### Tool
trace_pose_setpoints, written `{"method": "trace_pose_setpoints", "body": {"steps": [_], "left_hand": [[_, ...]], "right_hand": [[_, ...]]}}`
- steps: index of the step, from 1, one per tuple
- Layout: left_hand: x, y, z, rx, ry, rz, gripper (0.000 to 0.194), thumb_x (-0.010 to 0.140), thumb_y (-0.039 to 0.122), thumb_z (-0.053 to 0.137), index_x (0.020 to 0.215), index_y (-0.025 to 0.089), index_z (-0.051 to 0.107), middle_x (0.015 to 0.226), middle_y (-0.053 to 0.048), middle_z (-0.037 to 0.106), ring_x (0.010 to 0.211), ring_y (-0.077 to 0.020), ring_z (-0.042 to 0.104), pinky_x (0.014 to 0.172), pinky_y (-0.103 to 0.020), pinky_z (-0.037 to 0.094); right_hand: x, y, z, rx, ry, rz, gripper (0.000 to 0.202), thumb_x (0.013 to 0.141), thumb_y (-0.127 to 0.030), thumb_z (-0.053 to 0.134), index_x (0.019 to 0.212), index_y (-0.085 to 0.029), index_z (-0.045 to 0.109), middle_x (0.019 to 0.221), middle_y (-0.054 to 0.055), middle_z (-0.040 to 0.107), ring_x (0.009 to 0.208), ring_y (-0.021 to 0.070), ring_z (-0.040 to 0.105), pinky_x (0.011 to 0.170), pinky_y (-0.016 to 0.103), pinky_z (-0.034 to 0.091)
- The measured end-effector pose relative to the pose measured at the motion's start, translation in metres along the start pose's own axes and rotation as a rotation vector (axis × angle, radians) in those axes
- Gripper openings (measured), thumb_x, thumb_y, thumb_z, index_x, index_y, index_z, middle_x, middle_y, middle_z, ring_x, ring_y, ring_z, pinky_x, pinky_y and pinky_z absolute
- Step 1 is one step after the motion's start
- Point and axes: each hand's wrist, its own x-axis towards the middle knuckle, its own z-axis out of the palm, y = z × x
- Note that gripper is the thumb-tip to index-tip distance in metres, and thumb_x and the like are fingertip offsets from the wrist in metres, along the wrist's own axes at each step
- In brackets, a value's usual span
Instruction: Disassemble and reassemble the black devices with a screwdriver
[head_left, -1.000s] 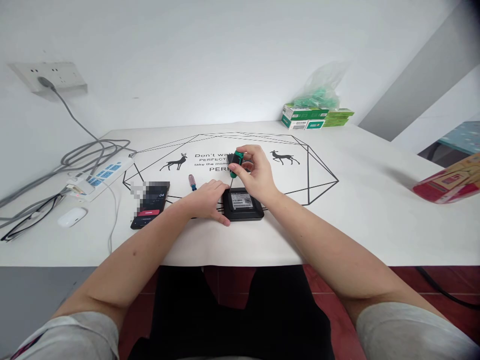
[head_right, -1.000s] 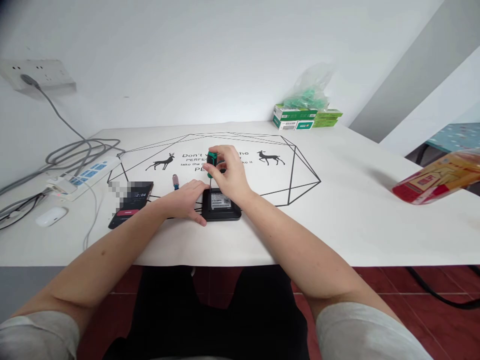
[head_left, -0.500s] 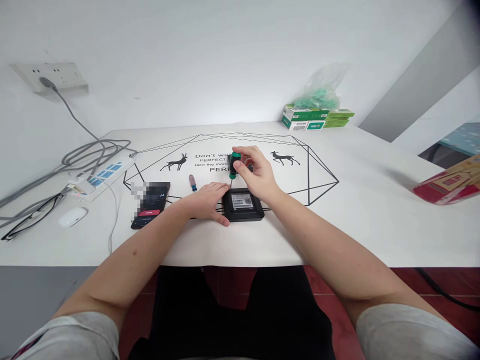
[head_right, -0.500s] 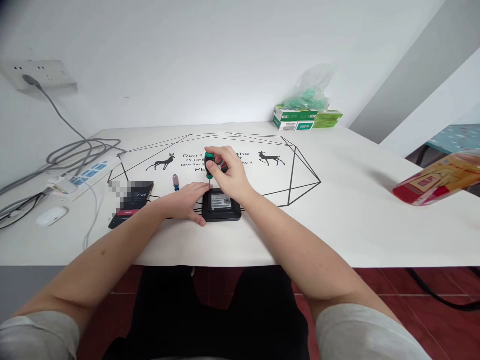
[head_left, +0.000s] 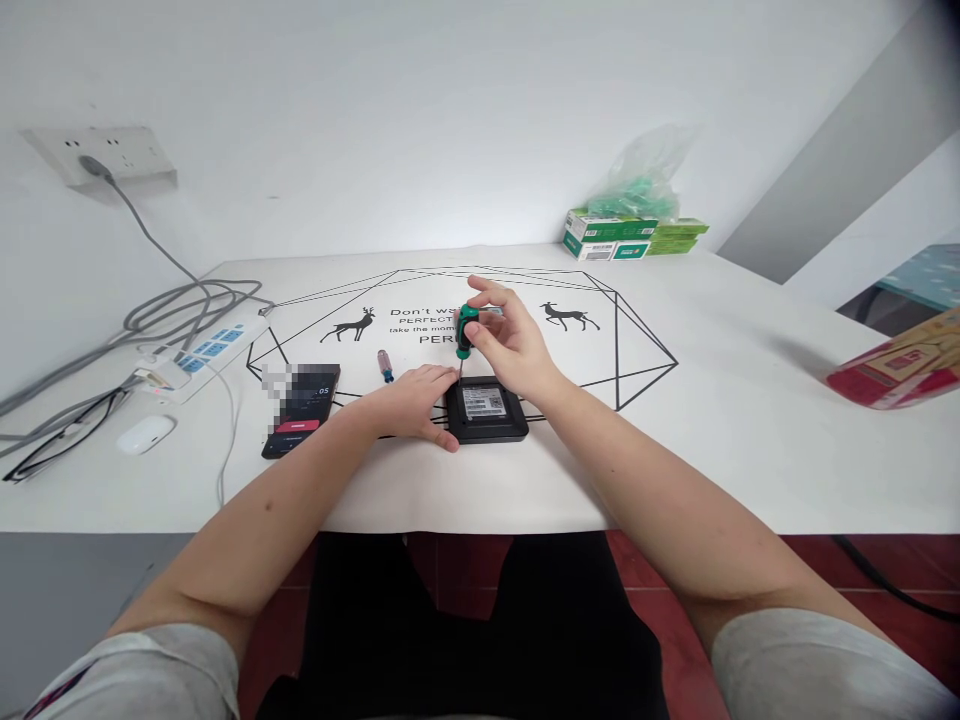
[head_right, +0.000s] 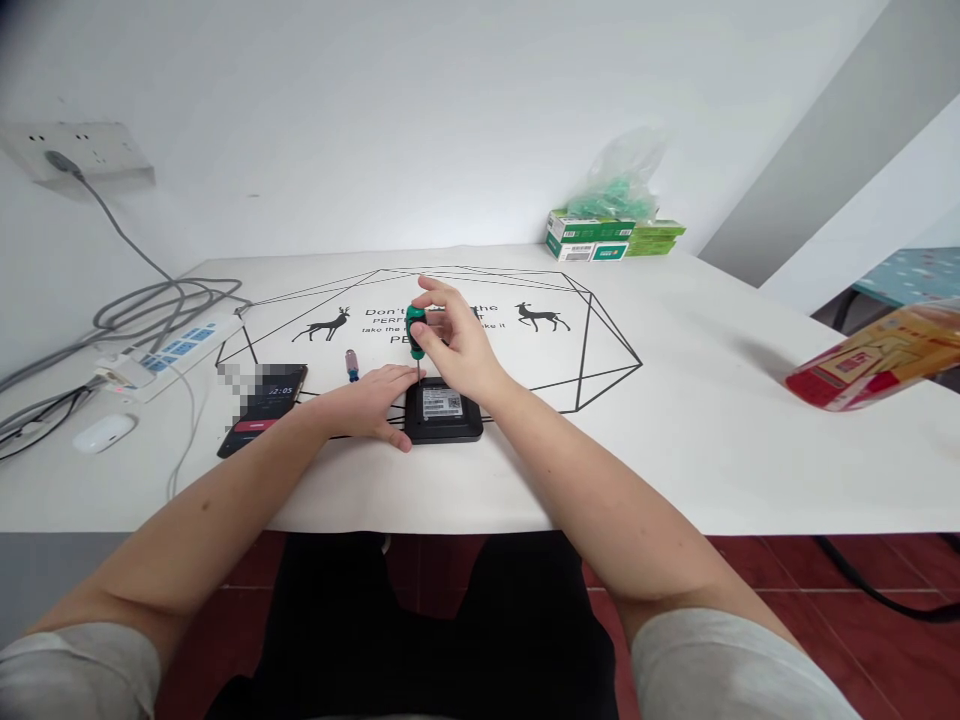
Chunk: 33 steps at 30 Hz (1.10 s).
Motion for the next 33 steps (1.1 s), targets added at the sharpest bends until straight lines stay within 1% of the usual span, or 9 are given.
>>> {"method": "trace_pose_setpoints", "body": {"steps": [2,4,7,10,13,17,23,27,33], "left_hand": [[0.000,0.001,-0.001,0.001,0.002,-0.001,0.121,0.078,0.083,0.082,0.169,0.019,0.036,0.170,-0.021,0.047,0.155,-0.0446,0.043,0.126,-0.053,0.036],[-0.001,0.002,-0.002,-0.001,0.004,-0.002,0.120,0.079,0.083,0.082,0.169,0.018,0.037,0.169,-0.021,0.047,0.155,-0.0453,0.043,0.125,-0.054,0.038],[-0.001,0.004,-0.003,-0.003,-0.005,-0.010,0.120,0.079,0.082,0.082,0.169,0.018,0.037,0.171,-0.021,0.045,0.155,-0.0453,0.042,0.125,-0.053,0.038],[-0.001,0.004,-0.004,0.006,-0.014,-0.016,0.119,0.079,0.081,0.083,0.169,0.018,0.036,0.171,-0.021,0.045,0.155,-0.0441,0.042,0.126,-0.052,0.037],[-0.001,0.004,-0.003,0.011,-0.010,-0.011,0.119,0.079,0.081,0.082,0.170,0.019,0.035,0.171,-0.021,0.045,0.155,-0.0438,0.043,0.126,-0.053,0.036],[-0.001,0.004,-0.003,0.008,-0.018,-0.026,0.121,0.079,0.081,0.082,0.170,0.017,0.035,0.171,-0.022,0.045,0.155,-0.0442,0.043,0.125,-0.052,0.038],[-0.001,0.002,-0.002,0.010,-0.009,-0.009,0.121,0.079,0.083,0.081,0.171,0.019,0.034,0.172,-0.021,0.044,0.156,-0.0438,0.043,0.126,-0.053,0.037],[-0.001,0.002,-0.002,0.011,-0.010,-0.011,0.122,0.079,0.083,0.081,0.171,0.019,0.033,0.172,-0.021,0.045,0.156,-0.0438,0.042,0.128,-0.053,0.035],[-0.001,0.002,-0.002,0.022,-0.015,-0.017,0.122,0.079,0.083,0.081,0.171,0.016,0.034,0.173,-0.022,0.043,0.159,-0.0426,0.040,0.130,-0.050,0.033]], "right_hand": [[-0.002,-0.001,0.003,0.075,-0.020,0.068,0.041,0.098,-0.064,0.073,0.119,-0.034,0.056,0.168,0.008,0.051,0.096,0.0177,0.075,0.088,0.043,0.068],[-0.003,-0.001,0.004,0.107,-0.010,0.096,0.043,0.096,-0.063,0.076,0.116,-0.033,0.054,0.164,0.008,0.056,0.089,0.0155,0.076,0.085,0.041,0.069],[-0.004,0.003,0.004,0.107,0.014,0.069,0.041,0.095,-0.059,0.080,0.116,-0.034,0.055,0.157,0.006,0.064,0.085,0.0150,0.075,0.082,0.041,0.069],[-0.003,0.007,0.002,0.078,0.020,0.014,0.037,0.098,-0.058,0.076,0.122,-0.034,0.061,0.154,0.006,0.067,0.083,0.0145,0.073,0.080,0.041,0.068],[-0.003,0.007,0.000,0.012,0.017,-0.009,0.036,0.102,-0.059,0.071,0.128,-0.035,0.065,0.150,0.005,0.070,0.089,0.0160,0.072,0.081,0.040,0.065],[-0.003,0.003,-0.001,-0.077,0.012,-0.025,0.039,0.103,-0.062,0.068,0.131,-0.036,0.070,0.134,0.004,0.077,0.107,0.0210,0.073,0.090,0.043,0.062],[0.000,0.000,-0.004,-0.180,0.035,-0.088,0.041,0.102,-0.066,0.066,0.129,-0.036,0.076,0.118,0.004,0.074,0.100,0.0213,0.069,0.087,0.042,0.059],[0.001,-0.001,-0.006,-0.151,0.023,-0.081,0.044,0.103,-0.068,0.063,0.131,-0.037,0.077,0.109,0.005,0.070,0.098,0.0223,0.067,0.088,0.045,0.060],[0.001,0.000,-0.007,-0.141,0.029,-0.080,0.041,0.107,-0.063,0.058,0.126,-0.034,0.078,0.110,0.006,0.071,0.101,0.0230,0.068,0.091,0.046,0.061]]}}
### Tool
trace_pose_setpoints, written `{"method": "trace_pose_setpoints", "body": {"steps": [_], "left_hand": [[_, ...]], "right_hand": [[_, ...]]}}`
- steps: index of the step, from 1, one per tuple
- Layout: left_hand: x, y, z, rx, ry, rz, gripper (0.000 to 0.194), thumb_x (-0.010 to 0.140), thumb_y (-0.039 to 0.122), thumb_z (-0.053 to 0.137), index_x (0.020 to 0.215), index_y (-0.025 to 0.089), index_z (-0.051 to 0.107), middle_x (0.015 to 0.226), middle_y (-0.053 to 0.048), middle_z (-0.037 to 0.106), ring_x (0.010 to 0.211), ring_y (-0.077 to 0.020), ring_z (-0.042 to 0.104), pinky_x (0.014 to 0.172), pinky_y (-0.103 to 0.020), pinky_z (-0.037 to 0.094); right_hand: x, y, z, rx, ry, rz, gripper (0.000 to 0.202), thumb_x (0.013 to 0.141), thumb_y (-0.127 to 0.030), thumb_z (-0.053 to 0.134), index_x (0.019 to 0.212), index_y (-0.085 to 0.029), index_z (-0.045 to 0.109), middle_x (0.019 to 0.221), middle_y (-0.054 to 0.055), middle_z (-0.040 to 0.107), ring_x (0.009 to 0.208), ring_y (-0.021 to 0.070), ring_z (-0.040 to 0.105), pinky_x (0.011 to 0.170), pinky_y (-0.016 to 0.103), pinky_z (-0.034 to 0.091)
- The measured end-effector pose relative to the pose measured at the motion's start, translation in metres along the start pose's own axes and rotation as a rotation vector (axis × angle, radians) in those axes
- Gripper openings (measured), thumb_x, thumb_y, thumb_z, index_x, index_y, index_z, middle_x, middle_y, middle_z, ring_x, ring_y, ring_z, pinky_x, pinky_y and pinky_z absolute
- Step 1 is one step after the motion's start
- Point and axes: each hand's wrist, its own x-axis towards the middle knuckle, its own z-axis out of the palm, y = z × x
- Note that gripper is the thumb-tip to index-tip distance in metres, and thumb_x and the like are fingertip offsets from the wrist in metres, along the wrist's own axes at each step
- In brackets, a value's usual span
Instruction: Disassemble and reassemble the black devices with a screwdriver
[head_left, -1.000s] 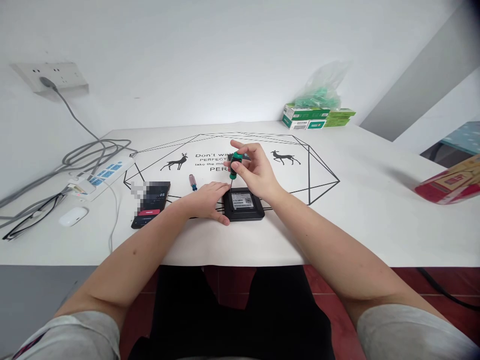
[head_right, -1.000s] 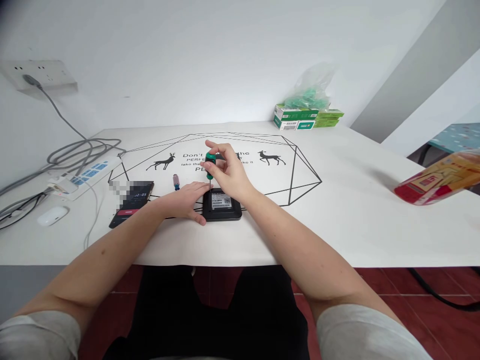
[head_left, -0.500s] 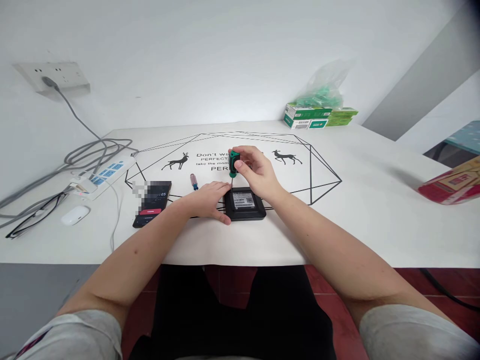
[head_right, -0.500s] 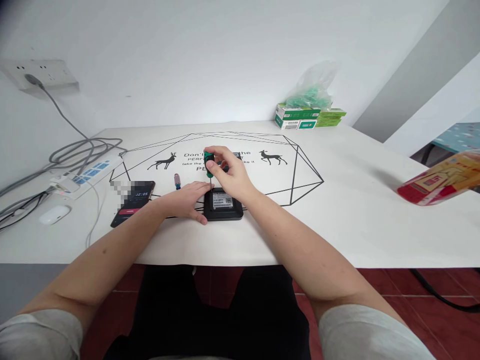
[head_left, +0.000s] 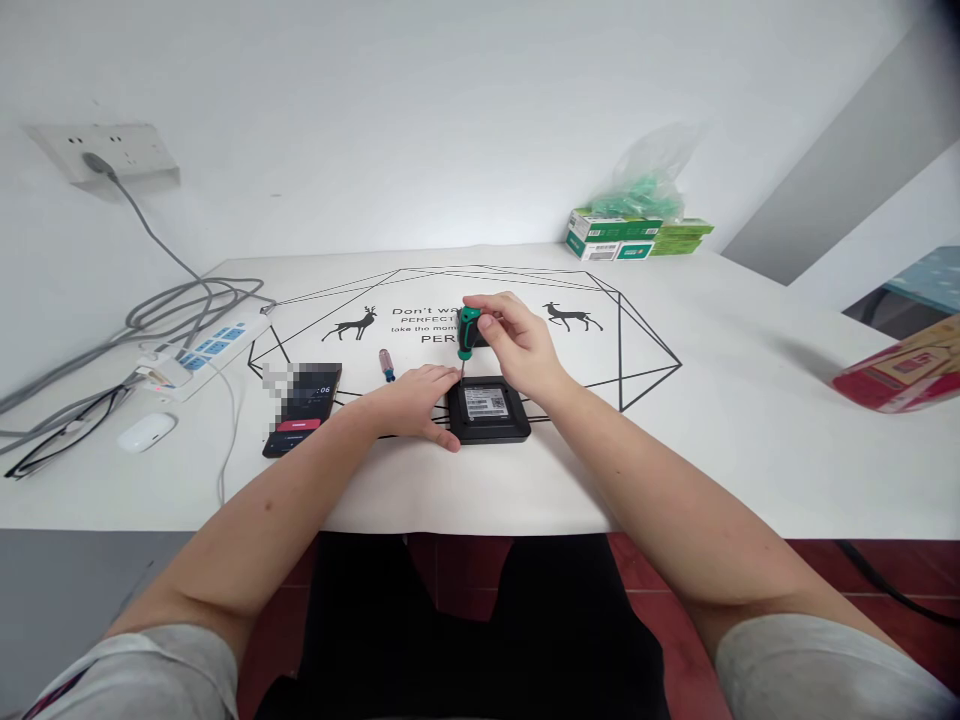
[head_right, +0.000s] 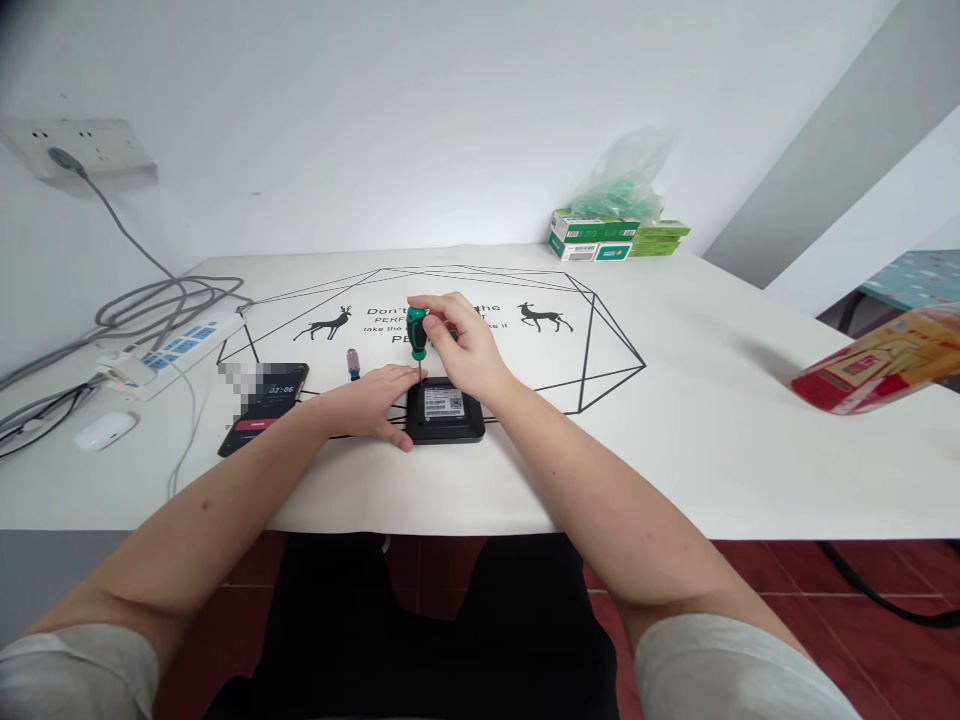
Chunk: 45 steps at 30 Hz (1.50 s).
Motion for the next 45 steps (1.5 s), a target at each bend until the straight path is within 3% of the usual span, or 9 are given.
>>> {"method": "trace_pose_setpoints", "body": {"steps": [4,8,14,18,23,28,35,39,45], "left_hand": [[0.000,-0.001,0.001,0.001,0.011,0.011,0.120,0.079,0.083,0.081,0.170,0.019,0.035,0.172,-0.021,0.046,0.156,-0.0434,0.043,0.128,-0.053,0.034],[0.000,0.001,0.000,0.000,0.003,0.005,0.120,0.079,0.082,0.081,0.170,0.019,0.035,0.171,-0.021,0.047,0.156,-0.0445,0.042,0.128,-0.055,0.035],[0.000,0.003,-0.002,-0.011,-0.008,-0.012,0.120,0.079,0.080,0.082,0.170,0.017,0.036,0.171,-0.022,0.046,0.157,-0.0446,0.042,0.128,-0.053,0.035],[-0.001,0.003,-0.002,-0.007,-0.011,-0.011,0.121,0.080,0.082,0.080,0.171,0.018,0.034,0.174,-0.021,0.042,0.159,-0.0451,0.038,0.129,-0.054,0.033],[0.000,0.002,-0.002,-0.002,-0.010,-0.005,0.122,0.080,0.083,0.079,0.171,0.017,0.034,0.173,-0.022,0.044,0.157,-0.0437,0.041,0.128,-0.051,0.035],[0.000,0.001,0.000,0.004,0.000,0.004,0.119,0.080,0.083,0.080,0.170,0.019,0.035,0.173,-0.021,0.045,0.156,-0.0434,0.042,0.128,-0.052,0.035],[-0.002,0.004,-0.002,-0.020,-0.003,-0.004,0.117,0.082,0.078,0.081,0.172,0.019,0.034,0.174,-0.020,0.044,0.158,-0.0435,0.040,0.127,-0.052,0.035],[-0.002,0.005,-0.003,-0.026,-0.002,-0.007,0.115,0.081,0.077,0.082,0.171,0.019,0.037,0.173,-0.020,0.044,0.157,-0.0448,0.041,0.127,-0.053,0.036],[-0.001,0.005,-0.003,-0.036,0.001,-0.013,0.121,0.080,0.078,0.083,0.170,0.013,0.037,0.173,-0.023,0.043,0.159,-0.0462,0.038,0.129,-0.053,0.033]], "right_hand": [[0.000,0.001,0.004,0.075,0.013,0.025,0.043,0.100,-0.070,0.066,0.122,-0.033,0.073,0.130,0.008,0.070,0.109,0.0231,0.071,0.092,0.045,0.065],[-0.002,-0.001,0.008,0.258,-0.030,0.135,0.042,0.096,-0.065,0.075,0.118,-0.032,0.063,0.150,0.008,0.068,0.104,0.0203,0.077,0.092,0.045,0.069],[-0.003,0.002,0.008,0.286,-0.010,0.123,0.037,0.093,-0.054,0.082,0.113,-0.032,0.061,0.121,0.004,0.079,0.102,0.0205,0.077,0.082,0.041,0.068],[-0.003,0.006,0.009,0.215,0.048,0.101,0.034,0.092,-0.051,0.083,0.113,-0.032,0.064,0.121,0.003,0.079,0.093,0.0190,0.076,0.074,0.038,0.065],[-0.004,0.003,0.009,0.153,0.042,0.090,0.032,0.097,-0.056,0.076,0.118,-0.032,0.070,0.125,0.004,0.079,0.099,0.0206,0.075,0.080,0.041,0.065],[-0.004,0.001,0.007,0.053,0.069,0.041,0.029,0.102,-0.056,0.067,0.120,-0.033,0.073,0.115,0.003,0.076,0.098,0.0214,0.072,0.085,0.045,0.062],[-0.003,0.006,0.008,0.001,0.047,0.050,0.035,0.095,-0.052,0.079,0.121,-0.032,0.068,0.097,-0.001,0.062,0.088,0.0189,0.062,0.082,0.040,0.058],[-0.003,0.005,0.008,0.056,0.025,0.067,0.034,0.094,-0.046,0.080,0.122,-0.032,0.065,0.101,0.000,0.061,0.089,0.0194,0.064,0.082,0.040,0.060],[-0.006,-0.005,0.009,0.074,-0.008,0.087,0.030,0.098,-0.042,0.073,0.125,-0.032,0.065,0.126,0.005,0.069,0.103,0.0217,0.071,0.087,0.043,0.066]]}}
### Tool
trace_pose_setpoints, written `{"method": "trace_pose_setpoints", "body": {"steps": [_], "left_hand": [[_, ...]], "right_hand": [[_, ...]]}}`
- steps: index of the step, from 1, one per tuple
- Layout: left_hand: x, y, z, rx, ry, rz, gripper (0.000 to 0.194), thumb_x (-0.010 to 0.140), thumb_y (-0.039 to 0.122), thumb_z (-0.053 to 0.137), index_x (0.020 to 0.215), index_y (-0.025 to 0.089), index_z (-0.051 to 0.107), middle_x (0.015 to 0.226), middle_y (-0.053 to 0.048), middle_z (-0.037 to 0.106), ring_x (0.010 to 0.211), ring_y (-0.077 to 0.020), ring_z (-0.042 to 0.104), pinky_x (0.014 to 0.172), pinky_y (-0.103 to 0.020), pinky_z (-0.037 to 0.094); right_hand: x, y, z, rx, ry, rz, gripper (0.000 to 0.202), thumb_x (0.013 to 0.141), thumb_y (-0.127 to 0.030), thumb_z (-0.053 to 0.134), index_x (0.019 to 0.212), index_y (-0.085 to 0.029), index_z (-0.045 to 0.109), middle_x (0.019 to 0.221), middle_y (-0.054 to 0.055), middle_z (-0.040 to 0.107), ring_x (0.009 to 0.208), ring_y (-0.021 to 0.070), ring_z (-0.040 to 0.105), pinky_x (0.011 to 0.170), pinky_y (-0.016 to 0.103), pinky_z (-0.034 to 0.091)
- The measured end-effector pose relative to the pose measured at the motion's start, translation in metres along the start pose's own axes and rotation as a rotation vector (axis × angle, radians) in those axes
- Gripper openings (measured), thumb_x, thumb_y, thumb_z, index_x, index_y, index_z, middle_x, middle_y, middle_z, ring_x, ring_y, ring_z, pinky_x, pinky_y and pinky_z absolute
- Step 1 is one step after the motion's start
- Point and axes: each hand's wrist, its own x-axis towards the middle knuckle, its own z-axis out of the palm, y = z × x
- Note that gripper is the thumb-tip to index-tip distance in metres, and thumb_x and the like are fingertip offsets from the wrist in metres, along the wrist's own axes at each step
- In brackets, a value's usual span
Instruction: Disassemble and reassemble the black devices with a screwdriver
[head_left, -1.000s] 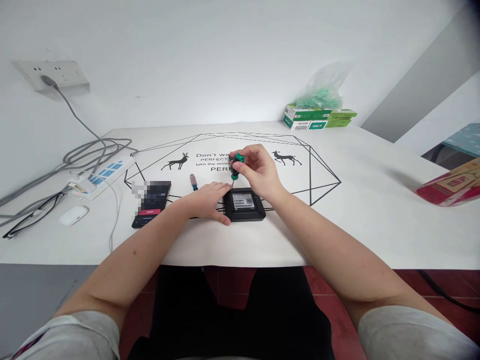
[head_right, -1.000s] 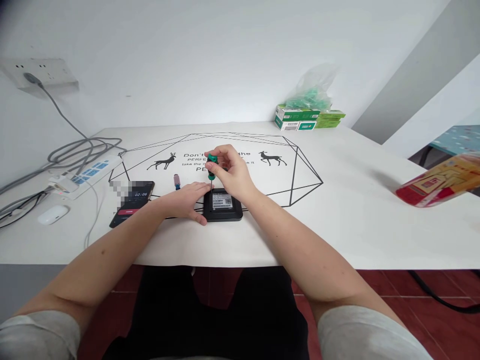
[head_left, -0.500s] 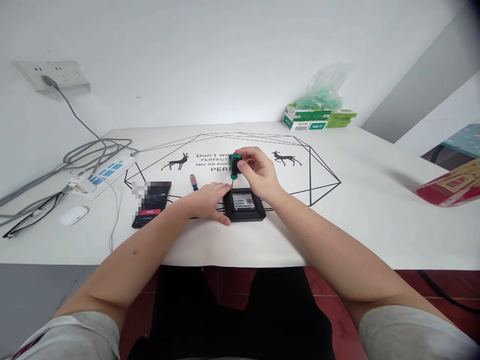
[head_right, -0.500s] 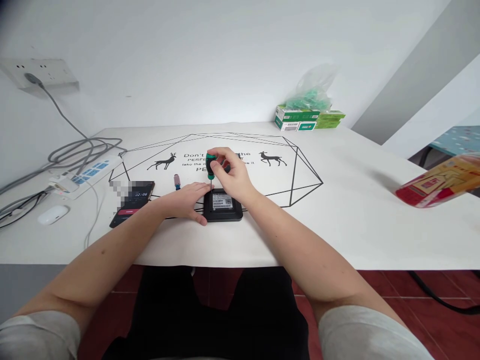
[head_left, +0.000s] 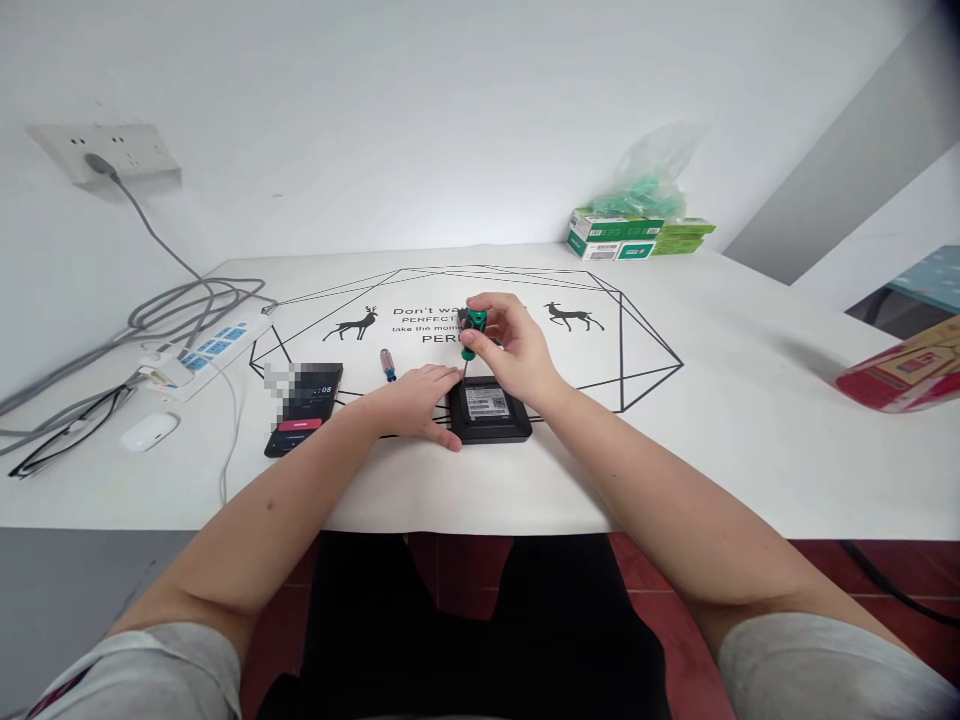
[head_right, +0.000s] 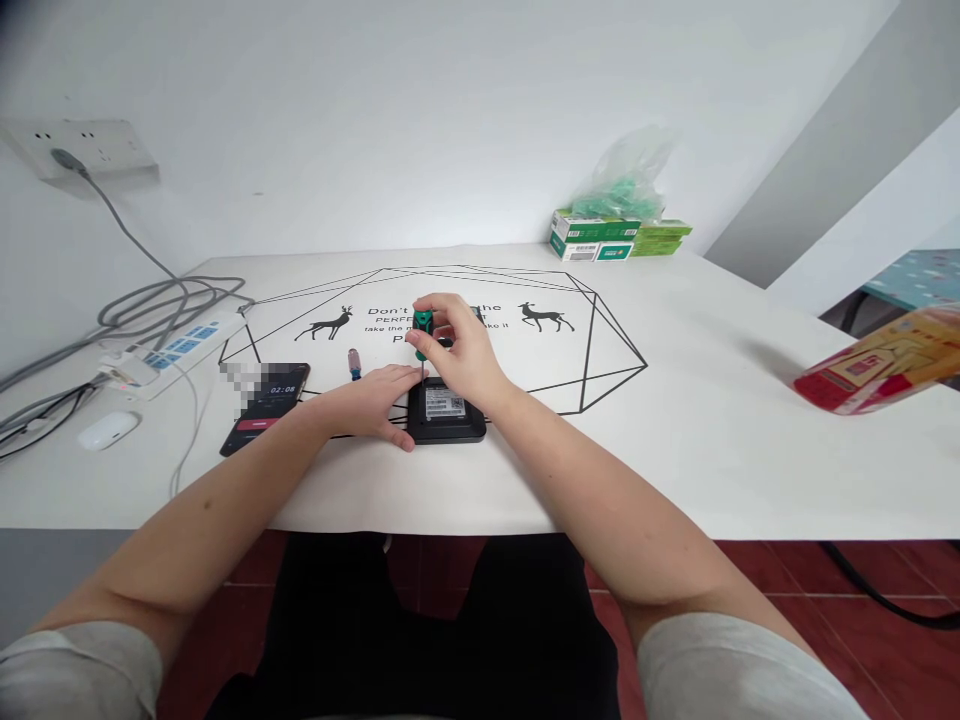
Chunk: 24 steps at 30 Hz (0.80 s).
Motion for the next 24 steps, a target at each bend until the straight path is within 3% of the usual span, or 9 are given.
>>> {"method": "trace_pose_setpoints", "body": {"steps": [7,13,17,22,24], "left_hand": [[0.001,-0.002,0.002,0.004,0.003,0.001,0.120,0.079,0.079,0.082,0.170,0.015,0.038,0.173,-0.023,0.044,0.159,-0.0451,0.039,0.130,-0.051,0.032],[0.001,-0.004,0.002,-0.011,0.007,0.006,0.120,0.080,0.079,0.081,0.171,0.017,0.036,0.174,-0.021,0.044,0.159,-0.0452,0.038,0.130,-0.053,0.033],[0.000,-0.003,0.002,0.004,0.002,-0.005,0.124,0.080,0.080,0.079,0.174,0.015,0.031,0.178,-0.022,0.037,0.163,-0.0453,0.034,0.132,-0.054,0.030],[0.001,0.011,0.008,-0.001,-0.005,0.022,0.132,0.082,0.080,0.077,0.178,0.012,0.018,0.184,-0.024,0.020,0.169,-0.0448,0.019,0.136,-0.055,0.023],[0.003,0.019,0.013,-0.020,0.020,0.053,0.124,0.088,0.079,0.071,0.178,0.013,0.018,0.185,-0.023,0.019,0.170,-0.0433,0.019,0.136,-0.056,0.022]], "right_hand": [[-0.001,-0.002,-0.001,0.041,-0.078,0.017,0.035,0.104,-0.054,0.065,0.132,-0.033,0.065,0.129,0.005,0.071,0.107,0.0216,0.071,0.092,0.044,0.067],[0.000,0.000,0.001,-0.010,-0.041,0.000,0.037,0.092,-0.039,0.080,0.124,-0.031,0.062,0.119,0.003,0.066,0.097,0.0193,0.064,0.079,0.038,0.062],[0.003,0.002,0.000,-0.038,0.066,0.032,0.039,0.088,-0.037,0.080,0.121,-0.031,0.060,0.111,0.002,0.064,0.096,0.0192,0.062,0.077,0.036,0.058],[0.017,-0.001,-0.021,-0.276,0.247,0.151,0.031,0.094,-0.034,0.067,0.124,-0.030,0.059,0.109,0.002,0.065,0.092,0.0201,0.063,0.078,0.037,0.058],[0.023,-0.002,-0.032,-0.516,0.221,0.237,0.029,0.092,-0.024,0.064,0.121,-0.026,0.062,0.111,0.005,0.068,0.093,0.0222,0.065,0.086,0.041,0.058]]}}
